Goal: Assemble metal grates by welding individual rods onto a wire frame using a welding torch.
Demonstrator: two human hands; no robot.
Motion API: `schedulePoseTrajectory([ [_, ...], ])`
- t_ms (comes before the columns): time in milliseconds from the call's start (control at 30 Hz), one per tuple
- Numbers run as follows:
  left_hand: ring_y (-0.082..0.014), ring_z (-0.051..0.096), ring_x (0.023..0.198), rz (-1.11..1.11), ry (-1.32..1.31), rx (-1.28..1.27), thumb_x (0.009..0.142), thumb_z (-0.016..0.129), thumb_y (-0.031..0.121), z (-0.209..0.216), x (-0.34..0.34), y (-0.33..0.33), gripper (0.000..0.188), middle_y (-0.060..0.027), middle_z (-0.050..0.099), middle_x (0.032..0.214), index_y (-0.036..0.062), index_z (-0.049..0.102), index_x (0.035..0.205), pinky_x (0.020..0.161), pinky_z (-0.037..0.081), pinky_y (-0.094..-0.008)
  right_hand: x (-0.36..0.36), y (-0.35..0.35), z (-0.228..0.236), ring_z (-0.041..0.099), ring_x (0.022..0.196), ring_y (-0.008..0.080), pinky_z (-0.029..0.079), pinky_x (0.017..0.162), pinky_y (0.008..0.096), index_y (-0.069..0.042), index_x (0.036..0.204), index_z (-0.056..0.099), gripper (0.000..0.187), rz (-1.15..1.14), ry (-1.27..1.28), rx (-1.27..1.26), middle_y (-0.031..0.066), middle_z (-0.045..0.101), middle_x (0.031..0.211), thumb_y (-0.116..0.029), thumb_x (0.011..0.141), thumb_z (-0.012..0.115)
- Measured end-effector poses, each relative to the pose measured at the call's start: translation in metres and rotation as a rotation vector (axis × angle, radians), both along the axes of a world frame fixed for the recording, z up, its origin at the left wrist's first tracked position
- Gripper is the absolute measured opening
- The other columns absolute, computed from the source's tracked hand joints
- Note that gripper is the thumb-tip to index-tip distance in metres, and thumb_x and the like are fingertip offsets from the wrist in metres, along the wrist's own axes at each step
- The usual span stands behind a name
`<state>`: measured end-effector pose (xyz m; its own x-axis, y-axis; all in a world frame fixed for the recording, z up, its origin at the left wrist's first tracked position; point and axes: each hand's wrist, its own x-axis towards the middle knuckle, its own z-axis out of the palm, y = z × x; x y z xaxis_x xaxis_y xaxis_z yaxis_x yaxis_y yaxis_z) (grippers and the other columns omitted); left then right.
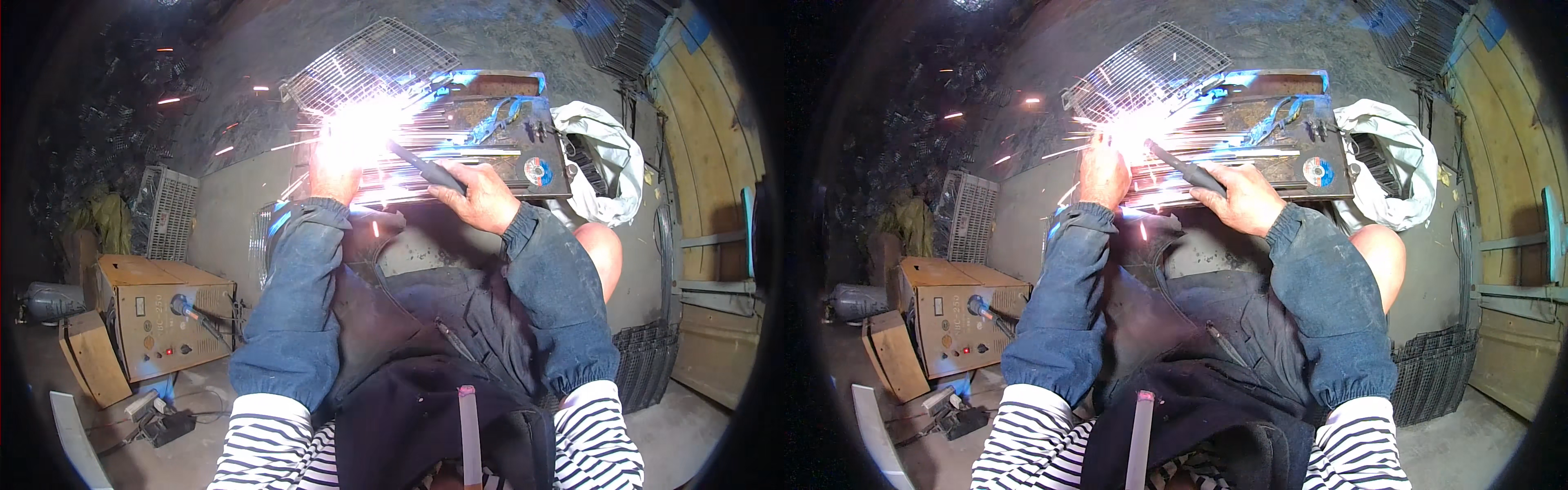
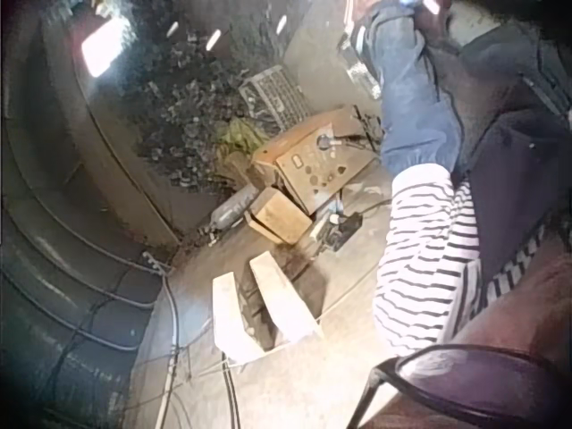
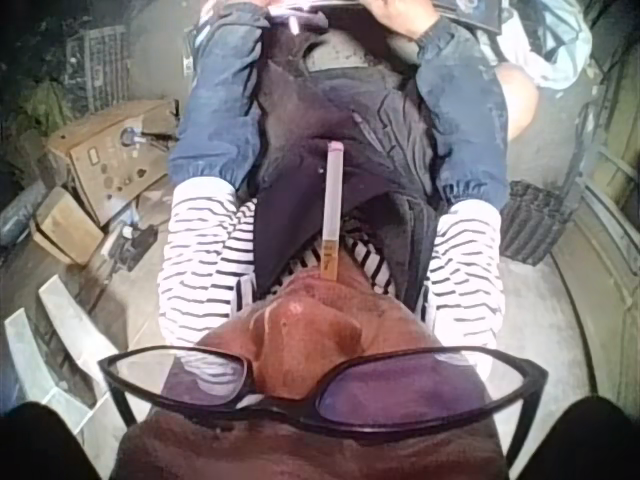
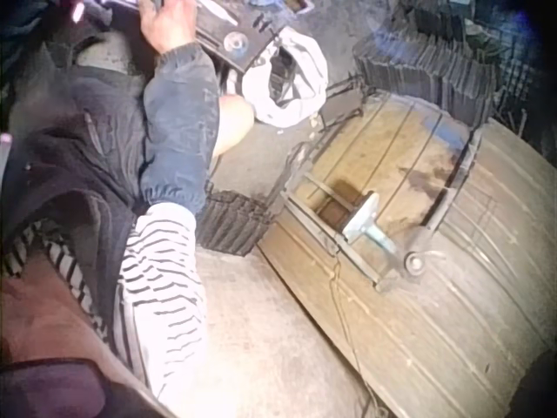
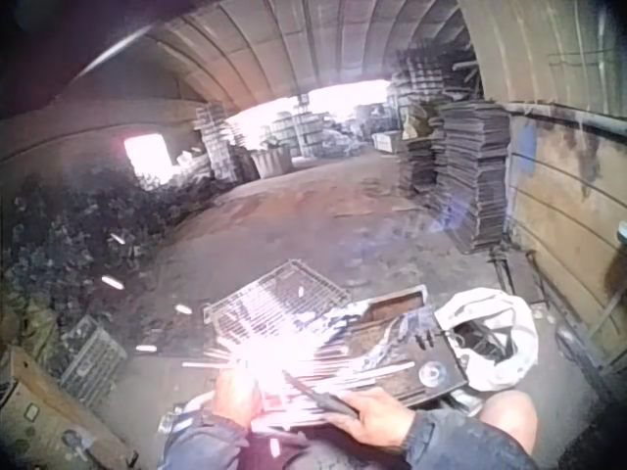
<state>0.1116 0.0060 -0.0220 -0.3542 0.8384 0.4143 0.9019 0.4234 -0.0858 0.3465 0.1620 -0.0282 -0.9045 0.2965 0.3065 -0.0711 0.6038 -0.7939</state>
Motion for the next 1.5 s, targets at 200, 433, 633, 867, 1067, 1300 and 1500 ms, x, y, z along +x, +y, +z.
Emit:
schedulePoseTrajectory([
  [200,-0.0392,0.054,0.125,0.114,0.168,-0.077,0.088,0.061,0.016,-0.022,-0.019,-0.007,0.045,-0.0208,0.061,0.131,0.0042,0.062,0.13,0.101,0.046,-0.0523,-0.004,-0.003,0.002,0.07,0.083,0.0416,0.054,0.071,0.0443,0.002,0.115,0.064,0.036,0.023,0.051,-0.013,0.0246,0.069,0.089,-0.025,0.093,0.071],
  [433,-0.0383,0.045,0.139,0.171,-0.037,-0.146,0.082,0.06,0.006,-0.006,0.0,0.005,0.043,-0.0253,0.055,0.142,-0.0094,0.064,0.122,0.115,0.037,-0.046,-0.001,0.001,-0.006,0.069,0.082,0.0431,0.054,0.071,0.0451,0.001,0.115,0.064,0.036,0.002,0.06,-0.012,0.0251,0.069,0.088,-0.026,0.092,0.071],
  [633,-0.035,0.049,0.136,0.212,0.054,-0.084,0.087,0.062,0.011,-0.004,-0.001,0.004,0.052,-0.0236,0.058,0.136,-0.0061,0.054,0.135,0.111,0.04,-0.049,0.003,0.003,0.012,0.07,0.082,0.0417,0.055,0.073,0.0435,0.002,0.119,0.064,0.04,-0.05,0.044,0.037,0.0257,0.07,0.09,-0.025,0.092,0.072],
  [867,-0.0428,0.064,0.113,-0.014,-0.41,-0.047,0.082,0.074,0.035,0.053,0.078,0.059,0.06,-0.0265,0.067,0.119,-0.0066,0.065,0.125,0.096,0.05,-0.0467,0.048,0.043,0.029,0.073,0.091,0.0211,0.055,0.082,0.0323,0.006,0.127,0.062,0.044,-0.311,0.059,-0.126,0.0192,0.075,0.1,-0.022,0.094,0.072],
  [1067,-0.0385,0.06,0.122,-0.077,-0.501,-0.101,0.087,0.067,0.04,0.073,0.001,0.071,0.061,-0.0258,0.064,0.128,-0.0064,0.063,0.126,0.105,0.047,-0.0443,0.068,0.056,0.02,0.072,0.098,0.024,0.054,0.089,0.0342,0.008,0.129,0.061,0.051,-0.395,0.048,-0.079,0.0216,0.074,0.107,-0.027,0.094,0.073],
  [1300,-0.033,0.036,0.147,-0.144,-0.247,-0.277,0.085,0.07,0.034,0.032,0.013,0.104,0.076,-0.0218,0.045,0.152,-0.0038,0.044,0.147,0.121,0.029,-0.045,0.068,0.06,0.01,0.074,0.096,0.0257,0.055,0.086,0.0337,0.008,0.125,0.062,0.046,-0.39,-0.008,-0.017,0.0217,0.074,0.104,-0.021,0.091,0.074],
  [1500,-0.0344,0.038,0.145,-0.089,-0.196,-0.237,0.084,0.071,0.027,0.023,0.023,0.12,0.075,-0.0238,0.046,0.15,-0.0042,0.045,0.146,0.12,0.03,-0.0464,0.049,0.059,0.002,0.073,0.078,0.0342,0.055,0.072,0.0365,0.006,0.123,0.064,0.047,-0.387,-0.014,0.034,0.0256,0.072,0.092,-0.025,0.09,0.074],
])
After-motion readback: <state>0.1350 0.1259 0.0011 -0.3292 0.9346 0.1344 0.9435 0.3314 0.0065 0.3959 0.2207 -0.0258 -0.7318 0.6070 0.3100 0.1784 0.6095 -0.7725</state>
